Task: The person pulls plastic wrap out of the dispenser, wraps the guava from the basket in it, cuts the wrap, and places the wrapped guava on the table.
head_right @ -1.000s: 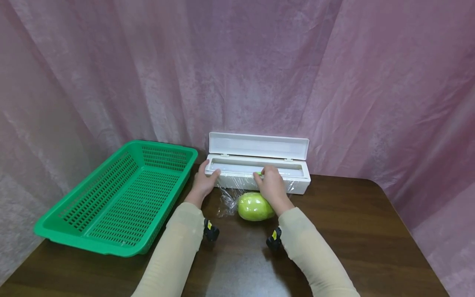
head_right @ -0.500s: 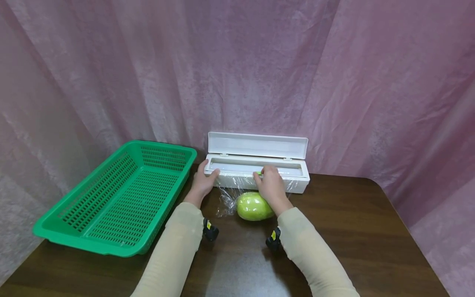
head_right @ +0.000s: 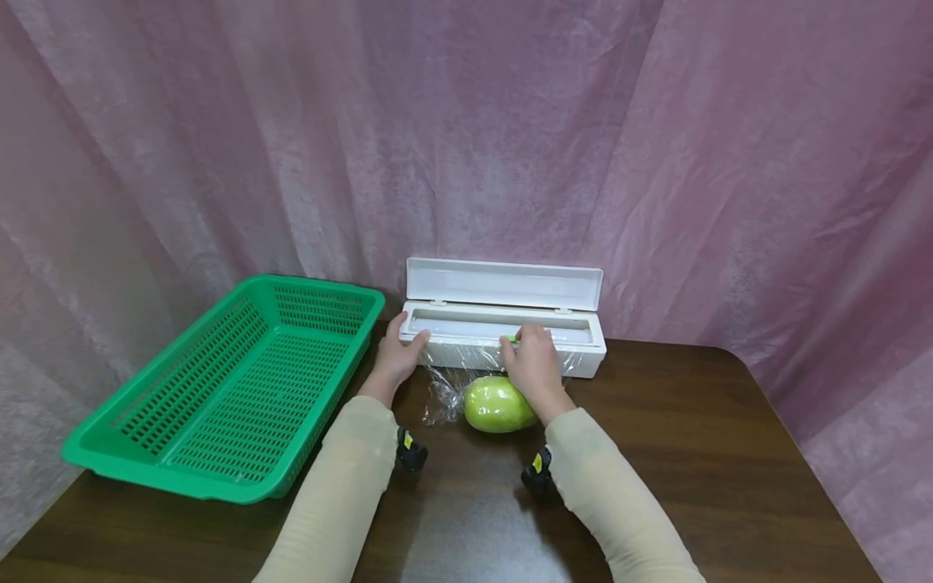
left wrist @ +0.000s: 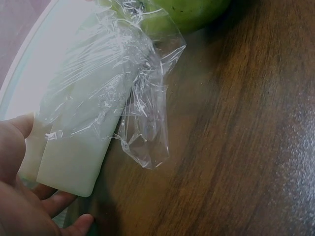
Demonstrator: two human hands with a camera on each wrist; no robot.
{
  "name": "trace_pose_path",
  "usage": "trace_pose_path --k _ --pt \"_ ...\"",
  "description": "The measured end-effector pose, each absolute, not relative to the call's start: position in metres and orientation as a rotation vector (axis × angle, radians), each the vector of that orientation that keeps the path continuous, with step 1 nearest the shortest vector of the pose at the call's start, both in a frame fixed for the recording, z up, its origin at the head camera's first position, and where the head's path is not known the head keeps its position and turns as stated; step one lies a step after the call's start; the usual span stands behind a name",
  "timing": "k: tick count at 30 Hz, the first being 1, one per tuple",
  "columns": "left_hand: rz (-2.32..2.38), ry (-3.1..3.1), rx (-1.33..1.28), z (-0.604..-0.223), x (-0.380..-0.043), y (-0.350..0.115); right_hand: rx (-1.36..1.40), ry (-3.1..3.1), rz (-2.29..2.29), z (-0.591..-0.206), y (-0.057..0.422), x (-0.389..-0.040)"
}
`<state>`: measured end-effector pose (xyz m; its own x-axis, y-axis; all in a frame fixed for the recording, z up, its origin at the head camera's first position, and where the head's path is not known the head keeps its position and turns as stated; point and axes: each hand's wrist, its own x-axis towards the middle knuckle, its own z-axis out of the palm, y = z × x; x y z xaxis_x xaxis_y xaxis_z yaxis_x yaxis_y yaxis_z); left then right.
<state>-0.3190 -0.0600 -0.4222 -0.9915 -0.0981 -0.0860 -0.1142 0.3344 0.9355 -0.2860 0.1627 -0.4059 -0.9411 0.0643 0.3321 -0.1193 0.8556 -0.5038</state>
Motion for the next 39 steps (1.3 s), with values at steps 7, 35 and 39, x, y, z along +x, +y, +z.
trace_pose_path --k 7,35,39 --pt "1.79 2.561 -0.211 -0.4214 -0.3181 -0.0599 0.028 -2.675 0.772 -0.4061 0.1645 -0.2851" --pt "1.781 2.581 -0.183 -0.4223 -0.3177 -0.061 0.003 -2.575 0.633 -0.4079 0.1664 -0.2829" --pt "1.778 2.59 -0.185 -0.4216 -0.3174 -0.0611 -0.005 -2.577 0.629 -0.409 0.1671 -0.2831"
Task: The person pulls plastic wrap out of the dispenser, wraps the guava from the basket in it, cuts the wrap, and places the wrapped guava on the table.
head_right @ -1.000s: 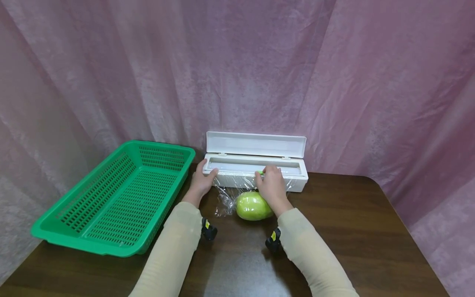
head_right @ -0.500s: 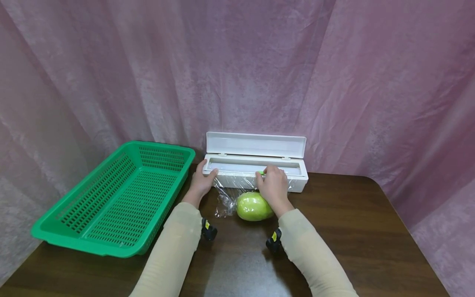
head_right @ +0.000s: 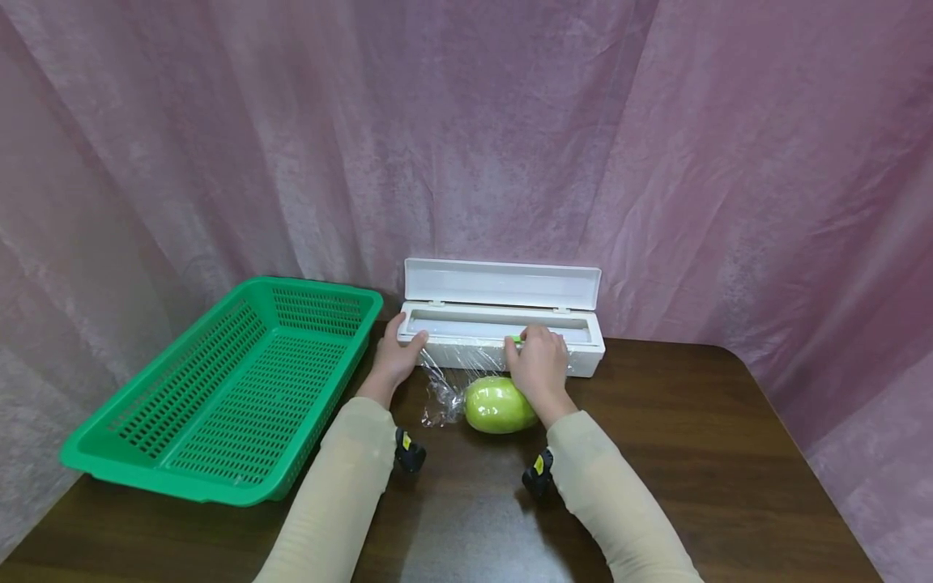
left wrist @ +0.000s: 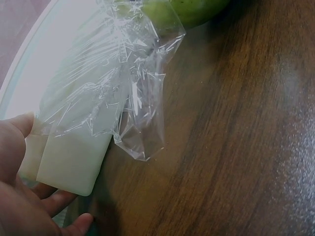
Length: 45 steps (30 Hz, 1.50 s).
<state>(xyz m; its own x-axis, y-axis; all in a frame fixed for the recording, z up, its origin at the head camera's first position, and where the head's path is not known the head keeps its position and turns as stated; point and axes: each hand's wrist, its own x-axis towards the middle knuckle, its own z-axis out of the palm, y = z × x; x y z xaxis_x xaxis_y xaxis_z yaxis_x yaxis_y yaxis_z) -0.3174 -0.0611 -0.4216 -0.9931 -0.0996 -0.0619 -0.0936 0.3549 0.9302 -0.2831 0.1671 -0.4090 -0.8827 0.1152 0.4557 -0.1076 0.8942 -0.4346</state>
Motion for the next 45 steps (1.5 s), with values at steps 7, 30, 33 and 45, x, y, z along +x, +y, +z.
trace_pose_path --k 7,30,33,45 --pt "-1.783 -2.579 0.17 -0.422 -0.317 -0.061 -0.011 -2.565 0.641 -0.407 0.168 -0.281" --pt "-1.772 -2.579 0.197 -0.425 -0.319 -0.063 -0.037 -2.567 0.642 -0.411 0.178 -0.282" --pt "-1.76 -2.585 0.197 -0.425 -0.32 -0.063 -0.034 -2.562 0.635 -0.41 0.179 -0.282" --pt "-1.746 -2.589 0.178 -0.425 -0.322 -0.061 -0.048 -2.586 0.648 -0.411 0.185 -0.284"
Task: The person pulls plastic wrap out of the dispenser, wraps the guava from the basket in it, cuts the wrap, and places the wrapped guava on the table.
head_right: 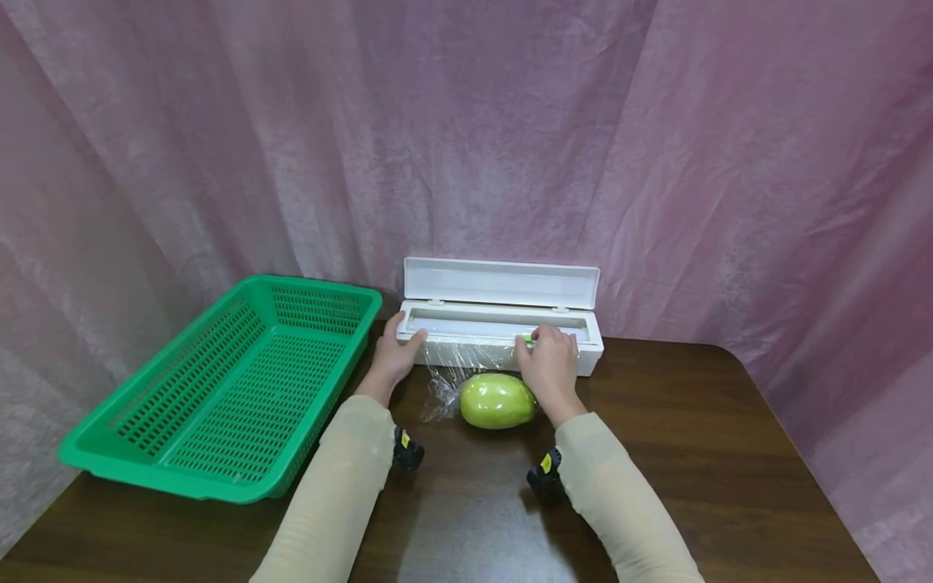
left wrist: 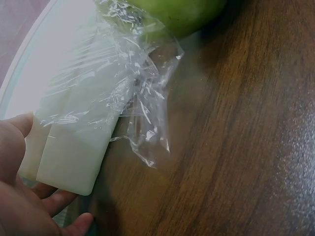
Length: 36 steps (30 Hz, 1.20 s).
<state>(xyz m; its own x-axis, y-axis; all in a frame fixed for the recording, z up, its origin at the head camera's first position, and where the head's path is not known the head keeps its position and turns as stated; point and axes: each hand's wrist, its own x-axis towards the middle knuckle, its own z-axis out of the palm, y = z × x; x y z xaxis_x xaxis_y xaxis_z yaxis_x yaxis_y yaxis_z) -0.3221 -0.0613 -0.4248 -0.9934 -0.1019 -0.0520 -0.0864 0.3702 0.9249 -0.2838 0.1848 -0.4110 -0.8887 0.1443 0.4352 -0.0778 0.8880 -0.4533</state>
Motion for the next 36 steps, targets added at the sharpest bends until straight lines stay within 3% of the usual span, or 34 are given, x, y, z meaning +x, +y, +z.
trace_pose_path --k 36 --pt "-1.772 -2.578 0.177 -0.423 -0.32 -0.061 -0.051 -2.561 0.653 -0.412 0.197 -0.281"
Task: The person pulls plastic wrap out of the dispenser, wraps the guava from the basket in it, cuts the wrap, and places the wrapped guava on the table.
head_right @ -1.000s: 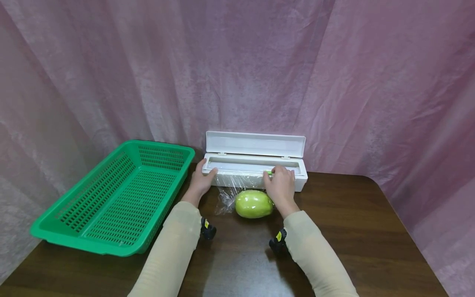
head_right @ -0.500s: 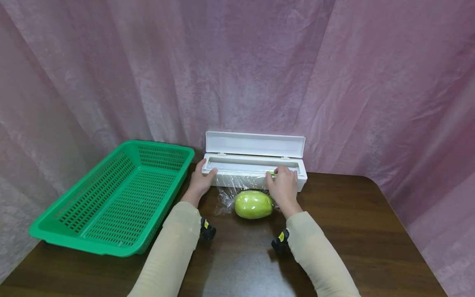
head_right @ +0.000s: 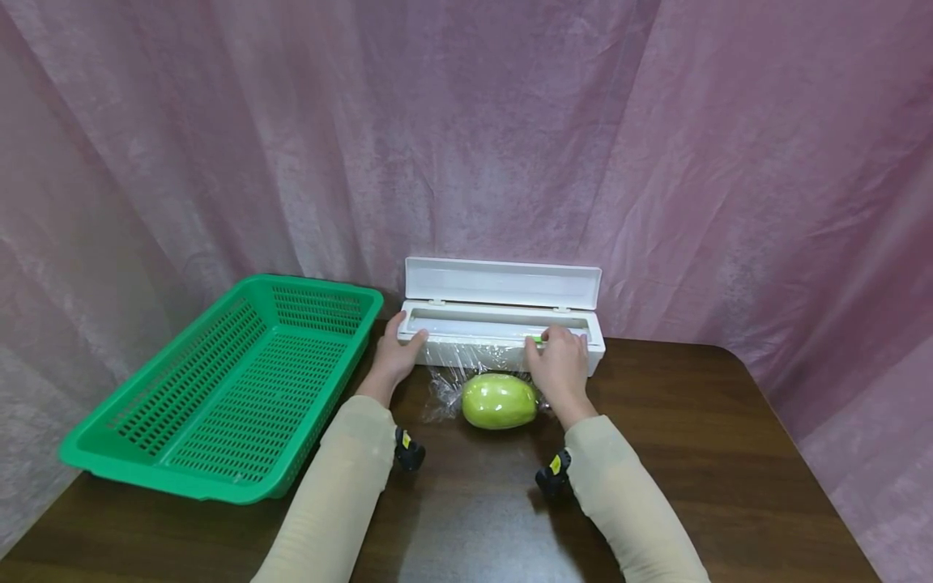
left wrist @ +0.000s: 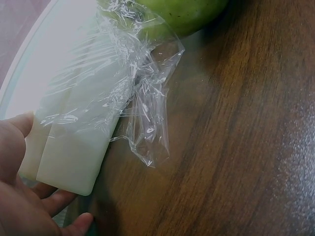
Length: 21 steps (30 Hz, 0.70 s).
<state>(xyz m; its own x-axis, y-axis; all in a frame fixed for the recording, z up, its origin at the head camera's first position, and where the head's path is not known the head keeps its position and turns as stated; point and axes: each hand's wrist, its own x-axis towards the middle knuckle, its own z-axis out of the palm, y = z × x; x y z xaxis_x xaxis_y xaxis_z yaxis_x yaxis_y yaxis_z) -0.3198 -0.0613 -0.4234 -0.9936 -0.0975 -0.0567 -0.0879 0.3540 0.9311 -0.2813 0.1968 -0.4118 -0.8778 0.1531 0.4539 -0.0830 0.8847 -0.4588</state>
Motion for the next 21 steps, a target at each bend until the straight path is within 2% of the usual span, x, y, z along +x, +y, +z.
trace_pose_path --k 21 --pt "-1.751 -2.594 0.188 -0.423 -0.321 -0.062 -0.101 -2.567 0.659 -0.41 0.208 -0.279"
